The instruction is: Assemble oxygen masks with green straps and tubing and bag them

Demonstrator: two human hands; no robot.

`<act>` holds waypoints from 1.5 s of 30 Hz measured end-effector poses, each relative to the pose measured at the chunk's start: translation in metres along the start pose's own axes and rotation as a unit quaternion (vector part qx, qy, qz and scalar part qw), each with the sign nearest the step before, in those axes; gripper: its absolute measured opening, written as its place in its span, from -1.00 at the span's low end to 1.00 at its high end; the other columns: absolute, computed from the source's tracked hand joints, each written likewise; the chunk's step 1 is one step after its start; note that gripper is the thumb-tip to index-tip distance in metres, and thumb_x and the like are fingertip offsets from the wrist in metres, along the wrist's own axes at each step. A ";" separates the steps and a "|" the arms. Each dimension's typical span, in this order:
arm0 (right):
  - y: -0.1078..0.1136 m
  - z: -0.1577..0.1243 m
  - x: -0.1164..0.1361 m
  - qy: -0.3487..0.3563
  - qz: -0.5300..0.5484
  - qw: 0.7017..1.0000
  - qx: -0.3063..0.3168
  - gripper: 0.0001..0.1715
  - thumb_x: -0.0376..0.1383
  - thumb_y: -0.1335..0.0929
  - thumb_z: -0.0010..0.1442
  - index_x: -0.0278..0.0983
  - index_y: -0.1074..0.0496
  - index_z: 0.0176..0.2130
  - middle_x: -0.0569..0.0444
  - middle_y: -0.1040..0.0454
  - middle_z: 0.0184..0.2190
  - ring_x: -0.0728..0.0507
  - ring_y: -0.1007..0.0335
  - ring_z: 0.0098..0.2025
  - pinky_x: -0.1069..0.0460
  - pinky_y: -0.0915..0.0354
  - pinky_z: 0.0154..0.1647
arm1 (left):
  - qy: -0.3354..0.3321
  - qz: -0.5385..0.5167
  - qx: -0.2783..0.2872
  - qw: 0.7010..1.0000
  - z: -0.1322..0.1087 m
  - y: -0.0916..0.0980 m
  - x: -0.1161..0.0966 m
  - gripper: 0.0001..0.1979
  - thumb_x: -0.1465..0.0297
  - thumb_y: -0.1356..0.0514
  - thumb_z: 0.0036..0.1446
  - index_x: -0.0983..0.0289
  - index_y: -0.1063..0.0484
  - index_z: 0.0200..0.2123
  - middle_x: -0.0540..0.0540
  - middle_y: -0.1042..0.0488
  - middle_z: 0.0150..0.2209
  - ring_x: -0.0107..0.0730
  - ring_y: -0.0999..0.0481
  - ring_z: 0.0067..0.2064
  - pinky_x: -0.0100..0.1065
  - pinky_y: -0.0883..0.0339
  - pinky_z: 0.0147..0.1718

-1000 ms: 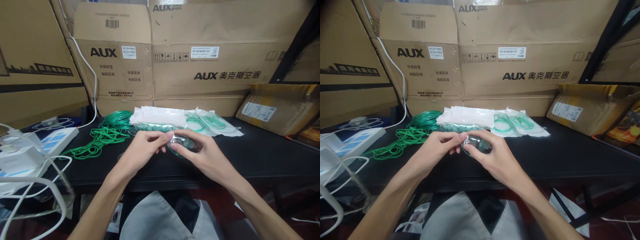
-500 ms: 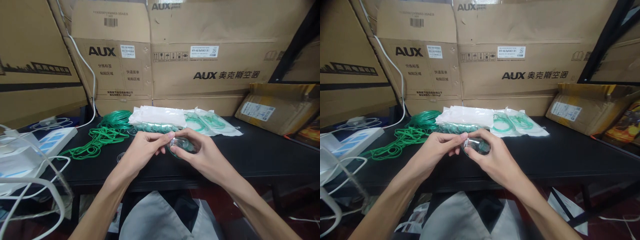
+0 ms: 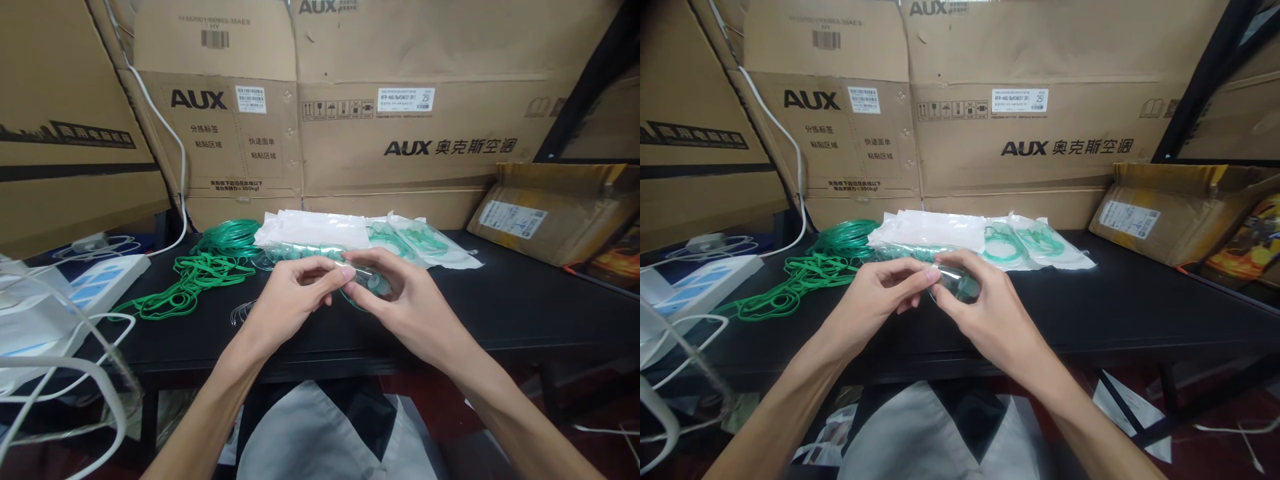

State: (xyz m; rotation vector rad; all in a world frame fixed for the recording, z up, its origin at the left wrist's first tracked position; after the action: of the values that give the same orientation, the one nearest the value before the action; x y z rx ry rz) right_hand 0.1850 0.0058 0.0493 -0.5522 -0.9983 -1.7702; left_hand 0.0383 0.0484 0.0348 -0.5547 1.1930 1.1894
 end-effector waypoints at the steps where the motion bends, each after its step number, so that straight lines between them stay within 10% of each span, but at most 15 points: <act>1: 0.001 0.000 -0.002 -0.013 -0.006 1.000 0.001 -0.62 -0.21 -0.44 0.26 -0.14 -0.48 0.07 0.11 -0.55 0.03 -0.17 -0.47 0.03 -0.03 -0.35 0.02 | -0.005 -0.003 -0.009 1.000 0.000 0.001 -0.001 -0.72 0.13 -0.31 0.20 0.23 -0.58 -0.33 -0.07 -0.32 -0.54 -0.51 -0.23 -0.49 -0.44 -0.04 -0.54; 7: 0.001 -0.001 -0.010 -0.035 -0.084 0.995 0.043 -0.69 -0.08 -0.43 0.27 -0.13 -0.53 -0.03 0.13 -0.59 -0.20 -0.12 -0.43 -0.33 -0.03 -0.32 -0.28 | -0.025 0.019 -0.040 0.999 0.000 0.006 -0.003 -0.69 0.11 -0.31 0.20 0.25 -0.56 -0.36 -0.07 -0.32 -0.55 -0.51 -0.22 -0.51 -0.43 -0.07 -0.53; 13: 0.006 0.000 0.003 0.055 -0.099 0.994 -0.005 -0.61 -0.19 -0.47 0.25 -0.14 -0.51 0.07 0.06 -0.57 0.01 -0.21 -0.48 -0.02 -0.04 -0.34 -0.06 | -0.015 0.006 -0.002 1.000 0.000 0.003 0.000 -0.67 0.09 -0.22 0.28 0.24 -0.56 -0.23 -0.06 -0.32 -0.50 -0.52 -0.24 -0.50 -0.45 -0.12 -0.51; 20: 0.013 0.005 -0.020 -0.098 0.138 0.986 -0.002 -0.62 -0.01 -0.40 0.31 -0.14 -0.60 0.00 0.04 -0.60 -0.01 -0.21 -0.44 0.09 -0.08 -0.30 0.10 | -0.030 0.005 0.014 0.999 0.000 -0.001 -0.005 -0.68 0.13 -0.29 0.23 0.23 -0.59 -0.11 -0.06 -0.36 -0.46 -0.54 -0.23 -0.49 -0.44 -0.13 -0.48; 33: 0.003 0.002 -0.027 -0.177 0.315 0.931 0.059 -0.74 -0.15 -0.55 0.11 -0.27 -0.60 -0.26 -0.04 -0.56 -0.21 -0.20 -0.44 -0.12 -0.02 -0.38 -0.24 | -0.059 -0.021 -0.002 0.998 0.001 -0.001 -0.008 -0.71 0.18 -0.31 0.22 0.28 -0.63 -0.40 -0.02 -0.41 -0.45 -0.54 -0.29 -0.49 -0.40 -0.22 -0.44; 45: 0.008 -0.001 -0.016 -0.127 0.247 0.961 -0.011 -0.81 -0.21 -0.56 0.10 -0.20 -0.57 -0.28 0.10 -0.51 -0.27 -0.12 -0.39 -0.16 0.03 -0.27 -0.24 | -0.065 -0.016 -0.030 0.997 -0.001 0.003 -0.012 -0.71 0.22 -0.38 0.15 0.19 -0.68 -0.09 0.01 -0.50 -0.35 -0.58 -0.30 -0.51 -0.44 -0.25 -0.48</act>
State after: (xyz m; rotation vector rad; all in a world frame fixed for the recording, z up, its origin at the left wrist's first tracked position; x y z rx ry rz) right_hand 0.1995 0.0122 0.0397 -0.9696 -0.9139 -1.2861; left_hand 0.0364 0.0437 0.0457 -0.5309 1.0384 1.2186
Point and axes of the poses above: each hand's wrist, its own z-axis towards the middle knuckle, its own y-axis out of the back of the hand, x = y × z, the point moved 7 cm from there along z, towards the middle knuckle
